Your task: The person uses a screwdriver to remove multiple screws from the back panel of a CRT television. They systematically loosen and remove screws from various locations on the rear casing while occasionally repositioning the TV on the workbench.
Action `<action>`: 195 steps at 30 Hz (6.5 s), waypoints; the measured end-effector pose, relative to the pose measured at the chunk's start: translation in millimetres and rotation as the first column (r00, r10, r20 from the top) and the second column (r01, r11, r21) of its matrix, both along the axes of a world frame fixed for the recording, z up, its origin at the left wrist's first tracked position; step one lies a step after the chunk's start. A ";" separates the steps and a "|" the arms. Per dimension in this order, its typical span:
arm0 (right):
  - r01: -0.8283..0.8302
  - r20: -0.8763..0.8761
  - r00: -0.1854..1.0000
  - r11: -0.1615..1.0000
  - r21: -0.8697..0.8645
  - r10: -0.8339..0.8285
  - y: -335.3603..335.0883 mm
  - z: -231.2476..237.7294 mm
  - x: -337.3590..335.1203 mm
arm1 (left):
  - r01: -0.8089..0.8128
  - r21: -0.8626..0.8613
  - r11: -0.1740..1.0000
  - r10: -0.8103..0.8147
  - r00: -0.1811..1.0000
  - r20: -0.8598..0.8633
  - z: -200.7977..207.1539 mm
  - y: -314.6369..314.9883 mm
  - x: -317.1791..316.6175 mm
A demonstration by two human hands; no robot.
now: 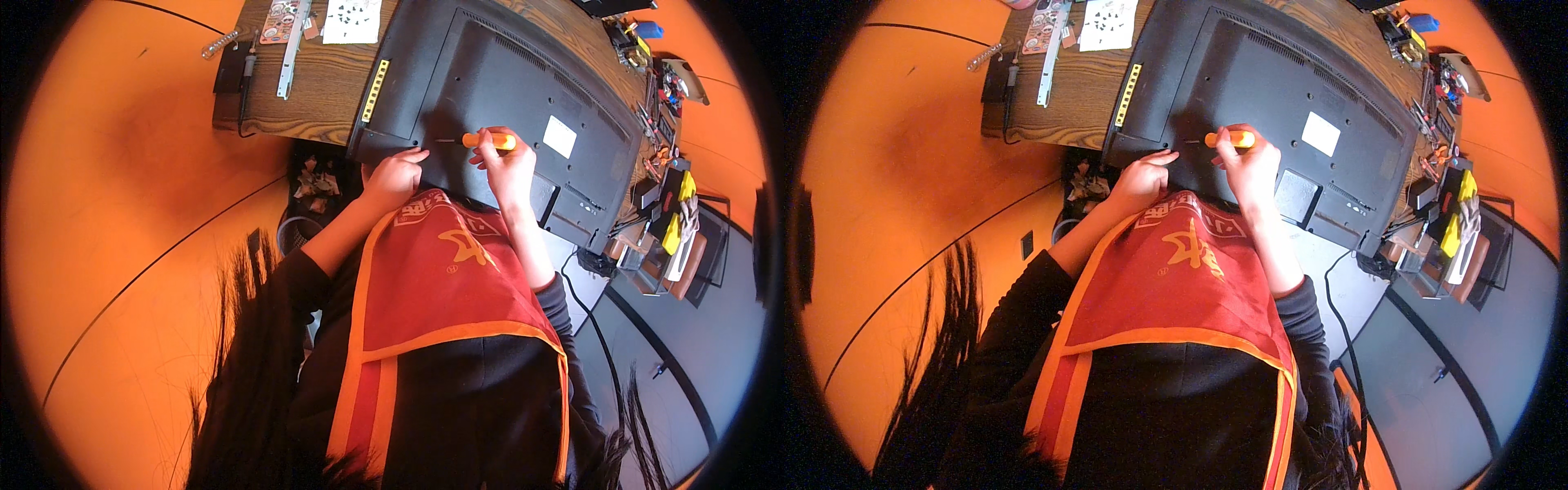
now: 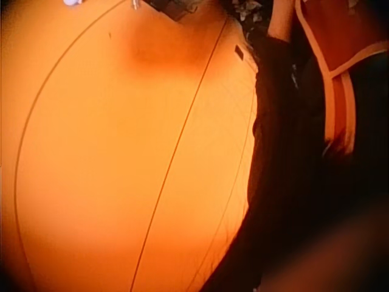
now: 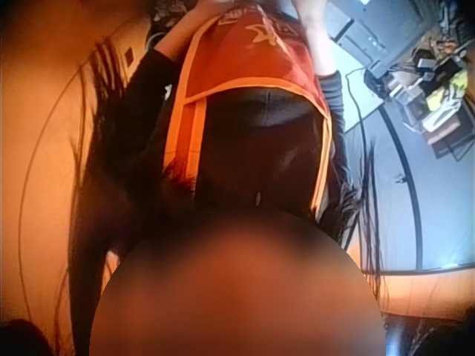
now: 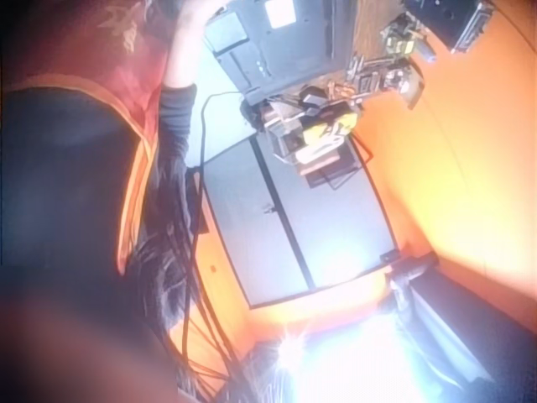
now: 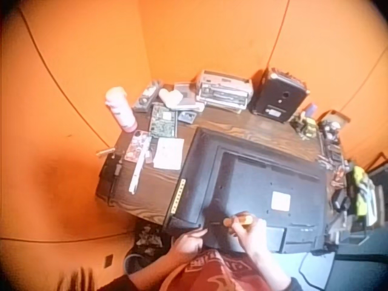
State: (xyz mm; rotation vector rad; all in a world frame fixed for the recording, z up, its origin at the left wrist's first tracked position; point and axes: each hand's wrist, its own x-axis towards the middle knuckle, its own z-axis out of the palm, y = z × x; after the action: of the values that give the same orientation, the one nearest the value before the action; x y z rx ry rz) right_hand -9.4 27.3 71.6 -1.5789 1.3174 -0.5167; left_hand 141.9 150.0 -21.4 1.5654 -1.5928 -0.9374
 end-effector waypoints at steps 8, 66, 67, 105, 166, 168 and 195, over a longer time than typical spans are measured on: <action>0.035 0.030 0.999 0.999 0.028 -0.036 -4.0 1.7 -1.1 | -0.013 0.004 1.000 0.013 1.000 -0.018 -2.9 0.1 -0.3; -0.728 -0.600 0.656 0.594 -0.342 0.459 -3.5 46.8 12.2 | -0.122 -0.042 0.992 0.127 0.978 0.166 -2.6 -54.0 10.6; -0.729 -0.621 0.637 0.620 -0.291 0.457 -2.8 45.8 15.4 | -0.130 -0.024 0.991 0.133 0.975 0.177 -1.1 -54.1 10.3; -0.651 -0.481 0.734 0.699 -0.297 0.479 -15.8 58.5 26.2 | 0.036 -0.022 0.999 -0.033 0.990 0.136 23.0 -76.9 24.3; -0.127 -0.153 0.981 0.991 -0.040 0.120 -16.5 27.6 -5.2 | -0.421 0.025 0.907 0.419 0.907 0.046 -11.9 34.0 43.5; -0.179 -0.152 0.973 0.983 -0.045 0.171 -12.8 26.6 4.4 | -0.419 -0.001 0.908 0.416 0.902 0.119 -13.0 39.6 39.0; -0.296 -0.319 0.919 0.939 -0.174 0.230 16.9 29.0 2.6 | -0.507 -0.113 0.854 0.520 0.837 0.174 -24.5 44.3 20.5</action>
State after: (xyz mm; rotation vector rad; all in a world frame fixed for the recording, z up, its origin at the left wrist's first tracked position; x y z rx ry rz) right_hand -6.8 44.1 100.6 -2.0466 1.2660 -0.2691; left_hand 162.4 194.3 -45.9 1.9540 -1.2030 -0.4399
